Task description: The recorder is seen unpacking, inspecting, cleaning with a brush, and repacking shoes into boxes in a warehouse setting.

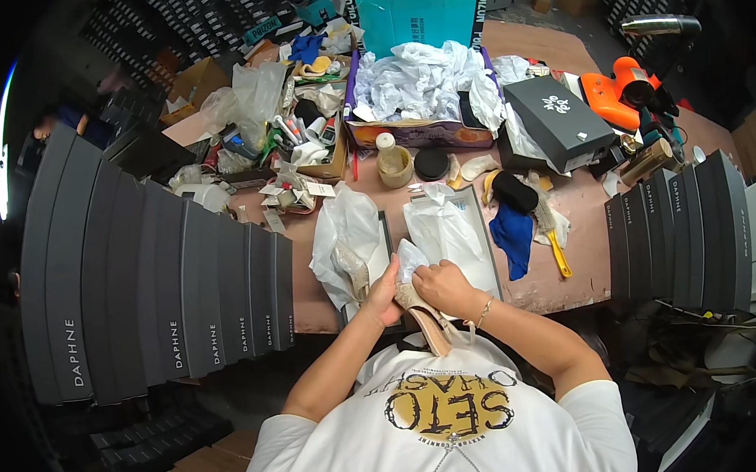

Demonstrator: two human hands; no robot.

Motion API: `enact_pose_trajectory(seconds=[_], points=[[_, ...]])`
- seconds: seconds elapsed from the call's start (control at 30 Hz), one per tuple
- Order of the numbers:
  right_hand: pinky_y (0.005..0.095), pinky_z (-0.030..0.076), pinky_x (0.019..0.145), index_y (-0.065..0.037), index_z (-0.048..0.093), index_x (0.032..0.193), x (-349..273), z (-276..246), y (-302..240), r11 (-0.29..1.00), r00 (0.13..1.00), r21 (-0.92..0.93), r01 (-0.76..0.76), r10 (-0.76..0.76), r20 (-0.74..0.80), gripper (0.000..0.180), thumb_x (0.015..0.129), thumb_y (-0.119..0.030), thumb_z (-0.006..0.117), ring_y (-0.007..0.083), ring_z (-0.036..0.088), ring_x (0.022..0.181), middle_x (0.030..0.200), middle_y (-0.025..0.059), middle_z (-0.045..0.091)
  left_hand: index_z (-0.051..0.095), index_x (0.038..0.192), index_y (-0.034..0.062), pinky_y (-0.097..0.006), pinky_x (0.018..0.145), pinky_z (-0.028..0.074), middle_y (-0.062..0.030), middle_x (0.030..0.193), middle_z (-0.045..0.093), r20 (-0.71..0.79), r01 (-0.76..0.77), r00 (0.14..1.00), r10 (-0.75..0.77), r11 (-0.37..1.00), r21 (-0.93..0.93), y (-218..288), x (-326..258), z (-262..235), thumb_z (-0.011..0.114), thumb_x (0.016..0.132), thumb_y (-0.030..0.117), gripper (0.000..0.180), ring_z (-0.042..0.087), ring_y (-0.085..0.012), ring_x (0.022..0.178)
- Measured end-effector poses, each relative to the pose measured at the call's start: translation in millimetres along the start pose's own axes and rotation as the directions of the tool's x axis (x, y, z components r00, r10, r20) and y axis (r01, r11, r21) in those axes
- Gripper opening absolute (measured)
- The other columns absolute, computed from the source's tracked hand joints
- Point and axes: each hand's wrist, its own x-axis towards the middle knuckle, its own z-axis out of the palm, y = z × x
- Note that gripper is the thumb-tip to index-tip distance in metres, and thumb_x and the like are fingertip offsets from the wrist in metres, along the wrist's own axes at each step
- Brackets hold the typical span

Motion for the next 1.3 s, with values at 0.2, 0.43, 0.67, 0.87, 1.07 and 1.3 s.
enact_pose_trajectory(seconds=[0.2,0.43,0.67,0.87,1.07,1.3], points=[[0.0328,0.048,0.058,-0.008,0.059,0.082,-4,1,9,0.930,0.991,0.367,-0.014,0.061,-0.115,0.010,0.077,-0.015,0.064,0.0206,0.062,0.063,0.075,0.0056,0.061,0.048,0.126,0.0068,-0.043,0.094,0.047,-0.0106,0.119,0.058,0.037,0.035,0.999,-0.031,0.995,-0.092,-5,-1,-8,0.038,0.098,0.048,0.051,0.058,-0.0249,0.108],[0.0277,0.052,0.065,-0.005,0.057,0.100,-19,-2,31,-0.512,0.814,0.857,-0.064,0.469,0.341,0.013,0.092,-0.015,0.059,0.0158,0.065,0.077,0.085,0.0053,0.063,0.048,0.128,0.0058,-0.045,0.094,0.048,-0.0129,0.122,0.058,0.086,0.069,0.995,-0.057,0.987,-0.146,-4,-6,4,0.041,0.097,0.048,0.053,0.059,-0.0269,0.107],[0.0304,0.053,0.071,-0.005,0.062,0.102,3,-47,43,0.028,0.855,0.978,-0.205,0.491,0.165,0.017,0.089,-0.015,0.061,0.0222,0.067,0.081,0.088,0.0080,0.067,0.048,0.128,0.0050,-0.046,0.098,0.045,-0.0157,0.124,0.056,-0.084,0.019,0.996,-0.029,0.993,-0.118,-20,5,-14,0.037,0.098,0.045,0.051,0.056,-0.0298,0.112],[0.0384,0.053,0.063,-0.005,0.068,0.076,-4,-36,-7,0.871,0.965,0.427,-0.241,0.171,0.197,0.014,0.077,-0.018,0.063,0.0303,0.065,0.072,0.082,0.0134,0.066,0.050,0.125,0.0052,-0.045,0.096,0.046,-0.0143,0.120,0.059,-0.077,0.031,0.996,-0.043,0.990,-0.140,-22,10,-23,0.036,0.099,0.041,0.046,0.058,-0.0277,0.109],[0.0371,0.051,0.052,-0.004,0.064,0.074,4,10,-13,0.972,0.996,0.218,-0.084,0.074,0.054,0.010,0.073,-0.014,0.061,0.0258,0.066,0.063,0.073,0.0115,0.064,0.053,0.124,0.0086,-0.043,0.096,0.047,-0.0097,0.120,0.059,-0.013,0.043,0.999,-0.045,0.986,-0.163,-14,11,-24,0.039,0.099,0.041,0.044,0.058,-0.0255,0.108],[0.0368,0.049,0.061,-0.008,0.065,0.078,-5,-5,-11,0.942,0.999,0.332,0.037,-0.028,-0.031,0.010,0.076,-0.017,0.060,0.0257,0.064,0.069,0.074,0.0102,0.062,0.053,0.124,0.0081,-0.044,0.093,0.048,-0.0108,0.120,0.060,-0.071,0.004,0.997,-0.016,0.986,-0.169,-14,2,-22,0.038,0.099,0.041,0.044,0.059,-0.0270,0.107]])
